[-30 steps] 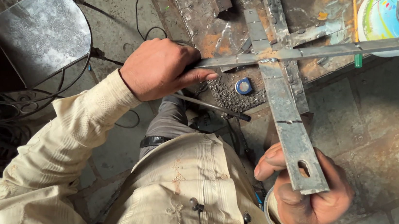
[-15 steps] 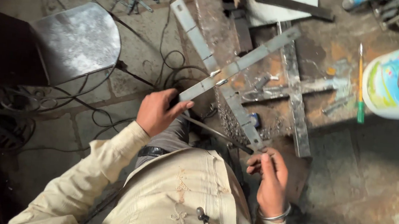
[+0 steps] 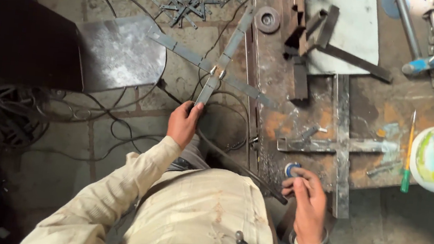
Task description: The recorder aligns metal bars on a workbench, checks angles with a square, and performs spot welding to create a cross-shaped structure.
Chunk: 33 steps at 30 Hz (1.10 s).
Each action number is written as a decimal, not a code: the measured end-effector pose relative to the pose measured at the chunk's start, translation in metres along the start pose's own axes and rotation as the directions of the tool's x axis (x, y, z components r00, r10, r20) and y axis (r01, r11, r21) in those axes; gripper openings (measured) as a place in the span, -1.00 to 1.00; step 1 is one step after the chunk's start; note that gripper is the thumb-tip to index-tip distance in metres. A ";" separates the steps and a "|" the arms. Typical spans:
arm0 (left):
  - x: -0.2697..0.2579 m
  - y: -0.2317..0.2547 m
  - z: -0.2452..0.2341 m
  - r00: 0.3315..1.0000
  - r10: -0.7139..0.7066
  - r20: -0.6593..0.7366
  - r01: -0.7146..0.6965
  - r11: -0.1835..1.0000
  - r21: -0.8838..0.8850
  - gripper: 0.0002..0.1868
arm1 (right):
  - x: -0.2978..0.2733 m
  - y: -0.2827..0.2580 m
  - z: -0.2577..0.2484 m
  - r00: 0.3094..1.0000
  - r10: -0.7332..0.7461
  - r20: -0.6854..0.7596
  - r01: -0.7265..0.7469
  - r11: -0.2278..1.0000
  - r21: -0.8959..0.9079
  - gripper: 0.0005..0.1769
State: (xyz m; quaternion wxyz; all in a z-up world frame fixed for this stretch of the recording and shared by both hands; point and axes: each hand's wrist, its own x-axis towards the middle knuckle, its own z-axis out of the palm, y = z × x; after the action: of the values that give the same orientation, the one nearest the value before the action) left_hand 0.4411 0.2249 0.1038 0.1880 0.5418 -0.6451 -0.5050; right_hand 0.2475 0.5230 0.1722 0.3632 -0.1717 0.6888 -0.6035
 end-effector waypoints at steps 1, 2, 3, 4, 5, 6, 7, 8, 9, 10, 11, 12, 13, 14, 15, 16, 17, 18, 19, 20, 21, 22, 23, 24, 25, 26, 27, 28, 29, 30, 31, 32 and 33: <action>0.018 -0.014 0.003 1.000 0.006 -0.026 -0.008 0.998 -0.063 -0.58 | 0.005 -0.004 0.008 0.999 0.007 -0.038 -0.007 1.000 -0.014 -0.65; 0.039 -0.022 0.003 1.000 0.004 -0.025 -0.006 0.997 -0.071 -0.58 | 0.009 0.001 0.014 0.999 0.005 -0.038 -0.006 1.000 -0.022 -0.65; 0.061 -0.030 0.004 0.999 -0.054 0.007 0.054 0.974 -0.220 -0.59 | 0.014 0.006 0.021 0.996 0.040 -0.078 -0.042 0.999 -0.018 -0.66; 0.083 -0.039 0.003 0.993 -0.107 0.046 0.117 0.926 -0.360 -0.59 | 0.019 0.012 0.028 0.990 0.077 -0.117 -0.079 0.997 -0.010 -0.66; 0.103 -0.045 0.000 0.993 -0.111 0.048 0.121 0.923 -0.365 -0.59 | 0.030 0.013 0.039 0.990 0.078 -0.118 -0.081 0.997 -0.017 -0.66; 0.120 -0.053 -0.005 0.986 -0.143 0.087 0.166 0.892 -0.421 -0.62 | 0.036 0.015 0.051 0.988 0.120 -0.100 -0.125 0.991 -0.043 -0.65; 0.137 -0.061 -0.009 0.977 -0.173 0.126 0.212 0.854 -0.474 -0.63 | 0.044 0.018 0.062 0.983 0.162 -0.083 -0.168 0.983 -0.069 -0.65; 0.151 -0.078 -0.011 0.974 -0.184 0.134 0.226 0.853 -0.470 -0.63 | 0.046 0.018 0.072 0.981 0.175 -0.088 -0.182 0.981 -0.071 -0.65; 0.164 -0.094 -0.012 0.931 -0.320 0.178 0.366 0.800 -0.475 -0.63 | 0.049 0.017 0.081 0.978 0.202 -0.044 -0.206 0.971 -0.118 -0.63; 0.183 -0.107 -0.010 0.872 -0.437 0.220 0.487 0.729 -0.481 -0.63 | 0.058 0.016 0.088 0.976 0.217 0.001 -0.214 0.962 -0.168 -0.61; 0.192 -0.113 -0.011 0.871 -0.437 0.224 0.489 0.727 -0.482 -0.63 | 0.067 0.008 0.096 0.976 0.217 -0.003 -0.214 0.962 -0.172 -0.61; 0.194 -0.122 -0.010 0.839 -0.489 0.241 0.540 0.686 -0.488 -0.67 | 0.069 0.000 0.103 0.972 0.233 -0.022 -0.233 0.957 -0.175 -0.60; 0.194 -0.130 -0.008 0.803 -0.538 0.257 0.588 0.642 -0.492 -0.71 | 0.070 -0.008 0.108 0.968 0.249 -0.041 -0.252 0.951 -0.177 -0.58; 0.203 -0.133 -0.004 0.800 -0.538 0.266 0.593 0.642 -0.486 -0.71 | 0.070 -0.005 0.109 0.967 0.252 -0.051 -0.257 0.950 -0.177 -0.58; 0.210 -0.136 0.000 0.792 -0.567 0.228 0.601 0.659 -0.452 -0.72 | 0.067 -0.002 0.109 0.956 0.275 -0.102 -0.288 0.945 -0.152 -0.58; 0.219 -0.137 0.007 0.787 -0.588 0.187 0.604 0.674 -0.424 -0.74 | 0.069 0.000 0.107 0.945 0.290 -0.149 -0.309 0.942 -0.130 -0.57; 0.228 -0.137 0.011 0.789 -0.583 0.195 0.603 0.674 -0.427 -0.74 | 0.070 0.009 0.105 0.946 0.284 -0.155 -0.305 0.943 -0.135 -0.57; 0.234 -0.138 0.015 0.791 -0.577 0.201 0.595 0.651 -0.472 -0.74 | 0.070 0.017 0.101 0.940 0.298 -0.164 -0.321 0.936 -0.141 -0.57; 0.239 -0.141 0.020 0.794 -0.572 0.207 0.585 0.626 -0.515 -0.74 | 0.068 0.026 0.097 0.934 0.312 -0.175 -0.338 0.930 -0.147 -0.57; 0.242 -0.135 0.017 0.790 -0.576 0.210 0.590 0.620 -0.518 -0.74 | 0.068 0.025 0.100 0.933 0.314 -0.175 -0.341 0.927 -0.155 -0.57; 0.245 -0.130 0.015 0.813 -0.553 0.182 0.547 0.618 -0.564 -0.76 | 0.067 0.024 0.102 0.933 0.324 -0.156 -0.348 0.922 -0.170 -0.57; 0.251 -0.124 0.013 0.837 -0.527 0.148 0.496 0.615 -0.613 -0.77 | 0.069 0.024 0.103 0.935 0.328 -0.131 -0.348 0.918 -0.187 -0.57; 0.259 -0.121 0.008 0.836 -0.529 0.145 0.494 0.609 -0.621 -0.77 | 0.077 0.017 0.114 0.937 0.326 -0.125 -0.345 0.918 -0.196 -0.57; 0.261 -0.119 0.003 0.851 -0.505 0.146 0.473 0.614 -0.632 -0.78 | 0.081 0.008 0.123 0.944 0.317 -0.095 -0.330 0.920 -0.210 -0.57; 0.262 -0.117 -0.002 0.865 -0.479 0.146 0.451 0.618 -0.644 -0.78 | 0.085 0.000 0.130 0.949 0.309 -0.064 -0.315 0.923 -0.223 -0.57; 0.257 -0.122 -0.007 0.858 -0.494 0.142 0.457 0.606 -0.651 -0.78 | 0.080 -0.006 0.128 0.946 0.318 -0.054 -0.322 0.917 -0.238 -0.57; 0.251 -0.125 -0.011 0.864 -0.480 0.153 0.456 0.614 -0.645 -0.79 | 0.076 -0.014 0.124 0.948 0.316 -0.048 -0.318 0.917 -0.241 -0.57; 0.264 -0.124 -0.022 0.883 -0.443 0.157 0.435 0.642 -0.632 -0.80 | 0.081 -0.015 0.130 0.955 0.295 -0.042 -0.297 0.929 -0.222 -0.58; 0.266 -0.126 -0.025 0.889 -0.435 0.146 0.422 0.649 -0.633 -0.80 | 0.089 -0.014 0.130 0.958 0.286 -0.034 -0.286 0.934 -0.215 -0.58; 0.265 -0.129 -0.029 0.868 -0.473 0.153 0.452 0.623 -0.639 -0.83 | 0.090 -0.012 0.131 0.961 0.273 -0.046 -0.277 0.940 -0.200 -0.58; 0.265 -0.133 -0.033 0.845 -0.510 0.160 0.481 0.595 -0.644 -0.85 | 0.094 -0.011 0.133 0.964 0.261 -0.058 -0.267 0.946 -0.185 -0.59; 0.260 -0.131 -0.038 0.844 -0.512 0.161 0.485 0.597 -0.640 -0.85 | 0.090 -0.005 0.130 0.962 0.265 -0.060 -0.272 0.945 -0.182 -0.59; 0.257 -0.128 -0.043 0.853 -0.500 0.151 0.469 0.605 -0.644 -0.85 | 0.087 0.000 0.129 0.960 0.271 -0.071 -0.279 0.943 -0.180 -0.59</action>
State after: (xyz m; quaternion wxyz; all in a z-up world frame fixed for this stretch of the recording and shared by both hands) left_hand 0.4521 -0.0106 -0.0661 0.2373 0.6043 -0.2489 -0.7187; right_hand 0.2796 0.3731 0.1457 0.4105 -0.0938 0.7678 -0.4829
